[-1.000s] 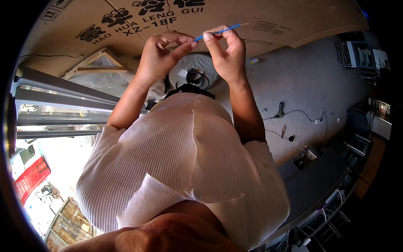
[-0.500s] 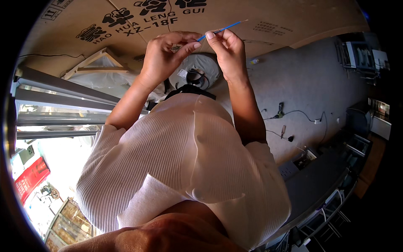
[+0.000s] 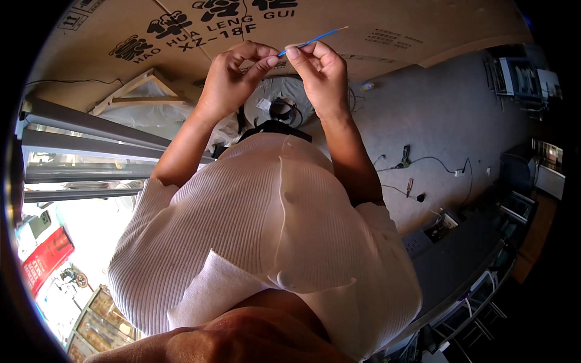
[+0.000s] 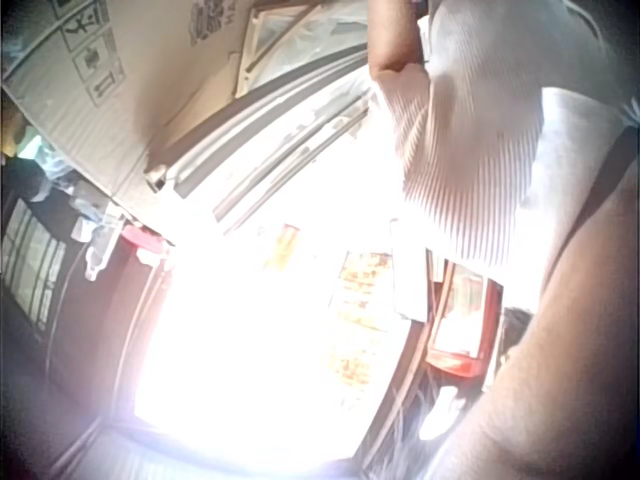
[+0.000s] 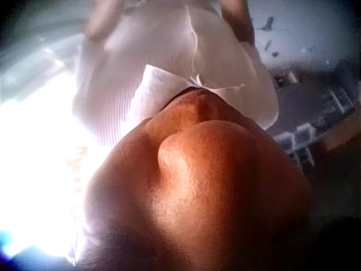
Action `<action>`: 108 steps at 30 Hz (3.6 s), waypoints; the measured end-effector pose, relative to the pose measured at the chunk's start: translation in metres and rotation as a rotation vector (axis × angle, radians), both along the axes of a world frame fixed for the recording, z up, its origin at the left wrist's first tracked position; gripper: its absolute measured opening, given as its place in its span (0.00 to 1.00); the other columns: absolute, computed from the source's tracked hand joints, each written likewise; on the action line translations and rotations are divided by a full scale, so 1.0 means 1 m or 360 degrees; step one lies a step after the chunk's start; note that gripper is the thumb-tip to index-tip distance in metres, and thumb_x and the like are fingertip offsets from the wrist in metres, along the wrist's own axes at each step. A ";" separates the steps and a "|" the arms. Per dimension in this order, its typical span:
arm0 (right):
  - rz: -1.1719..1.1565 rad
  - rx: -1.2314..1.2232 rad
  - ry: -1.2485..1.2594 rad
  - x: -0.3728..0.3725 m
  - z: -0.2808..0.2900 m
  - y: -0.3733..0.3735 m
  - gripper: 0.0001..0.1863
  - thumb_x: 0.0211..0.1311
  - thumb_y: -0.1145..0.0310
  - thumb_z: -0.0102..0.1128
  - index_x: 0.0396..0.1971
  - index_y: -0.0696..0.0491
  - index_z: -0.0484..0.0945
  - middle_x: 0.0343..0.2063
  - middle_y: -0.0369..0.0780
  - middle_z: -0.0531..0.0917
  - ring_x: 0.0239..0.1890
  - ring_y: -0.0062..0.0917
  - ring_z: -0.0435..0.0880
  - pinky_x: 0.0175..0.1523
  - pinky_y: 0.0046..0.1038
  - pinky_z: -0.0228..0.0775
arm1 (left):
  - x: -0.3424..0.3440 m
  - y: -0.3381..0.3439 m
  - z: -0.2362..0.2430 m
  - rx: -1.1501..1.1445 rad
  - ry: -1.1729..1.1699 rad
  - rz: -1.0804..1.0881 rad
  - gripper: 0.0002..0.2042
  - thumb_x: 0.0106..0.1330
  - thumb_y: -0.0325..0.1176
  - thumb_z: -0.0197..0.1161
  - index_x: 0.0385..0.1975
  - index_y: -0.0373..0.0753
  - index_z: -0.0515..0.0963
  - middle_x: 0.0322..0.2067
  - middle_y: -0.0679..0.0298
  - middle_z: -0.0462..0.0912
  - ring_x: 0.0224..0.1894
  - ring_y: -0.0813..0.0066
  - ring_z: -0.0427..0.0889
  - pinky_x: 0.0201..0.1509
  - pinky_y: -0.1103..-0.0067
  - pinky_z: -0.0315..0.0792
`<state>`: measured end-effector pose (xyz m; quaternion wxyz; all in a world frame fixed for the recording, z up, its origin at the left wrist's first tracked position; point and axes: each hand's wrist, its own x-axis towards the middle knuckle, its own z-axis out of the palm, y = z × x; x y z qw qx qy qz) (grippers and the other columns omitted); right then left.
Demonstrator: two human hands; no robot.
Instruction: The person connects wires by twisting their ends together and sliding a terminal connector onto the joined wires before using shears to trim the wire.
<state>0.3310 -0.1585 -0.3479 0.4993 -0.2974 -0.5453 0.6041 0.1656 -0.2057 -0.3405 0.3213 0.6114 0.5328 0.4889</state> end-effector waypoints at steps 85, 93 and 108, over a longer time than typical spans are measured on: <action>0.0155 -0.0157 0.0067 0.011 0.002 -0.003 0.05 0.60 0.75 0.62 0.35 0.58 0.79 0.34 0.37 0.83 0.38 0.16 0.80 0.49 0.21 0.72 | 0.010 -0.003 -0.010 -0.0219 -0.0809 -0.0110 0.07 0.60 0.22 0.64 0.37 0.31 0.76 0.30 0.64 0.83 0.37 0.80 0.81 0.46 0.83 0.76; 0.0259 -0.0268 0.0154 0.012 -0.002 0.000 0.05 0.60 0.75 0.60 0.36 0.58 0.79 0.35 0.37 0.83 0.39 0.17 0.80 0.51 0.22 0.71 | 0.011 -0.002 -0.013 -0.0226 -0.0941 -0.0143 0.09 0.60 0.23 0.65 0.38 0.32 0.75 0.30 0.64 0.83 0.37 0.80 0.81 0.46 0.83 0.76; 0.0157 -0.0253 0.0108 0.018 0.002 0.006 0.06 0.60 0.74 0.62 0.36 0.58 0.80 0.35 0.37 0.83 0.40 0.17 0.79 0.51 0.20 0.68 | 0.004 -0.010 -0.005 -0.0596 -0.0847 -0.0337 0.10 0.64 0.32 0.63 0.41 0.33 0.81 0.35 0.65 0.83 0.41 0.80 0.79 0.52 0.83 0.71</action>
